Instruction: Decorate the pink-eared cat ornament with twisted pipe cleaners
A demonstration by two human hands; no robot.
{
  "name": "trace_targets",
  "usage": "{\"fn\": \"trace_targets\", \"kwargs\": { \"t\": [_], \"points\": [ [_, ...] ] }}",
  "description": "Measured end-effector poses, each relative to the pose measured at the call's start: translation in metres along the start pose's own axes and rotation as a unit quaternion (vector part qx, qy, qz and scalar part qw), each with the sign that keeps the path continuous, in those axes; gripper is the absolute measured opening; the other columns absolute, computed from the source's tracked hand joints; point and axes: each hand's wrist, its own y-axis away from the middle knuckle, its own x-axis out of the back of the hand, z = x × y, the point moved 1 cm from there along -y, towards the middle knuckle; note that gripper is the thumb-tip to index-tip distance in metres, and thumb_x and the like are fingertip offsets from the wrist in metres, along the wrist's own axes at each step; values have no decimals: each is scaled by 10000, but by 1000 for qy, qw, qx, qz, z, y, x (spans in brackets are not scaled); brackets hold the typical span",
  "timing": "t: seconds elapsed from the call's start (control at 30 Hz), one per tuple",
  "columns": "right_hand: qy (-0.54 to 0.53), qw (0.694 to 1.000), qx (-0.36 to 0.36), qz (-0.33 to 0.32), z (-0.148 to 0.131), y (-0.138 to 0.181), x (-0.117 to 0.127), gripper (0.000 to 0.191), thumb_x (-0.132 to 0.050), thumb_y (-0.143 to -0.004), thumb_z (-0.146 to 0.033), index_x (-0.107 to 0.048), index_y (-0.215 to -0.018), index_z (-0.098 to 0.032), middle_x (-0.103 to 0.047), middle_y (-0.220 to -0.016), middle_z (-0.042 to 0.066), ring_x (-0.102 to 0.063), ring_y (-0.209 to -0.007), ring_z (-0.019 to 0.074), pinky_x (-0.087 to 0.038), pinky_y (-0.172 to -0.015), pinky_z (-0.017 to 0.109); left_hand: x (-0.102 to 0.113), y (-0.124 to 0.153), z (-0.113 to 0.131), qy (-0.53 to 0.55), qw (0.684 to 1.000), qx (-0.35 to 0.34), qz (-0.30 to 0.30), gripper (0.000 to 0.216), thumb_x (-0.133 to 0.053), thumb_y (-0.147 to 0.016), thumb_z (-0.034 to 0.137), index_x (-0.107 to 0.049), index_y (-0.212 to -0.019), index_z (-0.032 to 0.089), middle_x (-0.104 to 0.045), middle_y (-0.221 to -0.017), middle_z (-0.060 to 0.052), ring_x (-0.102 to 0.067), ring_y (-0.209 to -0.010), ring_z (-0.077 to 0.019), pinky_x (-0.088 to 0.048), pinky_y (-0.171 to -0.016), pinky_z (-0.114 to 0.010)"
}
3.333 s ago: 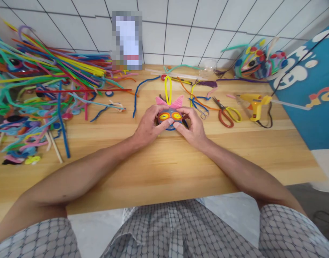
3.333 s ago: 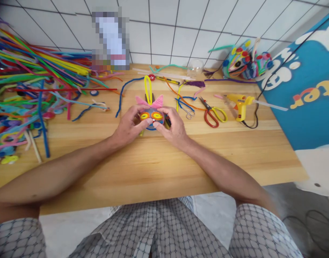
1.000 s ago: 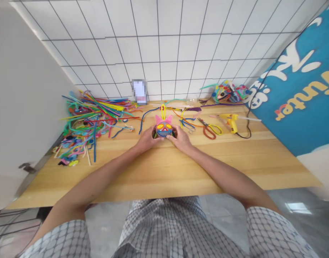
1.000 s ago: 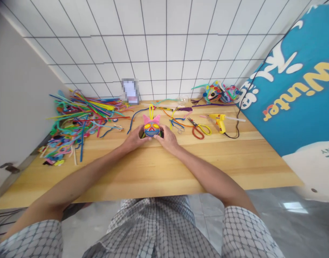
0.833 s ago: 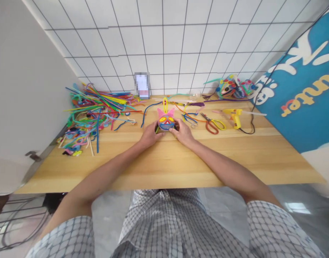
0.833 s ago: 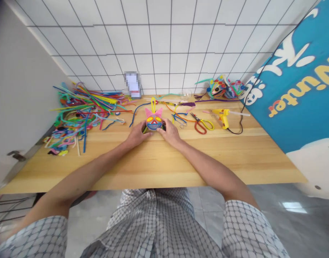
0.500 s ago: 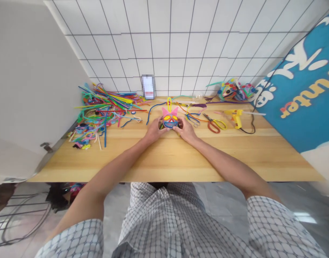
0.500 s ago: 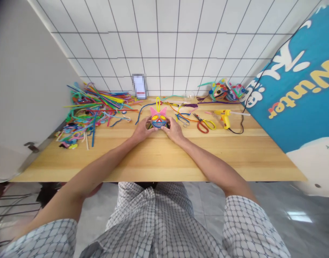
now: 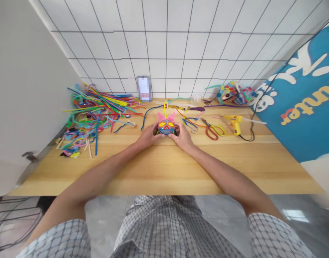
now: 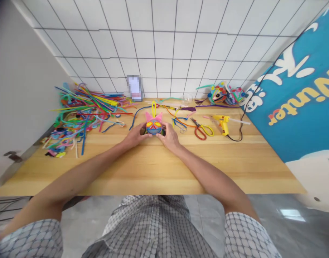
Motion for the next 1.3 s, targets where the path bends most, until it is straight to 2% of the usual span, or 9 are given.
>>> {"fn": "trace_targets", "kwargs": {
  "t": [0.07,0.23,0.47,0.6,0.73,0.8,0.9,1.07,1.3],
  "points": [
    [1,1000,-3,-2,2,2,0,632,-816,-775,-304,-564,-1345,-197,-687,-1326,144,-702,-1114,291,-576,-997,491,-1,0,-4,1,1000,6,24,704,-807,-808,499,-613,-1388,151,-727,-1329,-146,-698,-1168,-316,-547,-1047,-457],
    [-1,1000,-21,-15,2,2,2,596,-798,-805,-322,-569,-1344,-212,-694,-1318,136,-703,-1120,290,-581,-993,497,-5,1,-12,-41,999,7,30,623,-812,-825,488,-640,-1332,169,-740,-1296,-149,-692,-1181,-332,-531,-1052,-492],
    [-28,998,-49,-23,-1,3,5,598,-797,-813,-361,-574,-1347,-210,-710,-1304,136,-723,-1105,295,-593,-999,507,-5,3,1,-73,997,19,22,528,-810,-863,400,-637,-1305,167,-747,-1259,-138,-698,-1147,-320,-545,-1013,-478],
    [-3,999,-51,-21,1,5,8,600,-802,-823,-392,-583,-1356,-223,-728,-1281,130,-727,-1112,311,-596,-1003,532,-4,5,6,-58,998,21,0,755,-862,-803,395,-529,-1436,151,-675,-1389,-185,-645,-1274,-350,-509,-1093,-511],
    [37,999,-19,-27,7,9,11,724,-821,-814,-436,-542,-1444,-214,-679,-1394,160,-690,-1232,343,-568,-1065,567,-1,7,3,-81,995,48,-40,941,-869,-785,420,-393,-1546,138,-557,-1533,-229,-532,-1428,-388,-430,-1184,-558],
    [52,998,-11,-36,10,12,13,764,-815,-830,-462,-517,-1487,-213,-651,-1440,173,-673,-1272,351,-558,-1085,574,0,8,1,-102,991,55,-60,929,-845,-817,421,-371,-1562,131,-546,-1547,-225,-512,-1449,-388,-416,-1196,-551],
    [68,997,-4,-39,14,14,16,770,-801,-852,-494,-512,-1510,-217,-647,-1445,179,-674,-1277,356,-555,-1094,588,2,9,1,-120,990,25,-71,868,-822,-856,400,-380,-1561,155,-577,-1529,-185,-511,-1453,-347,-397,-1218,-502],
    [65,997,-25,-41,22,15,17,810,-815,-833,-541,-517,-1516,-221,-651,-1436,189,-675,-1274,390,-540,-1092,656,2,9,1,-136,987,19,-79,843,-804,-882,440,-395,-1556,141,-590,-1518,-179,-508,-1446,-338,-406,-1202,-493],
    [48,998,-30,-37,18,15,18,819,-827,-815,-567,-534,-1508,-244,-652,-1434,178,-678,-1266,389,-537,-1100,657,4,11,7,-118,991,9,-62,850,-815,-863,487,-418,-1542,165,-574,-1539,-164,-517,-1442,-334,-405,-1205,-502]
  ]
}}
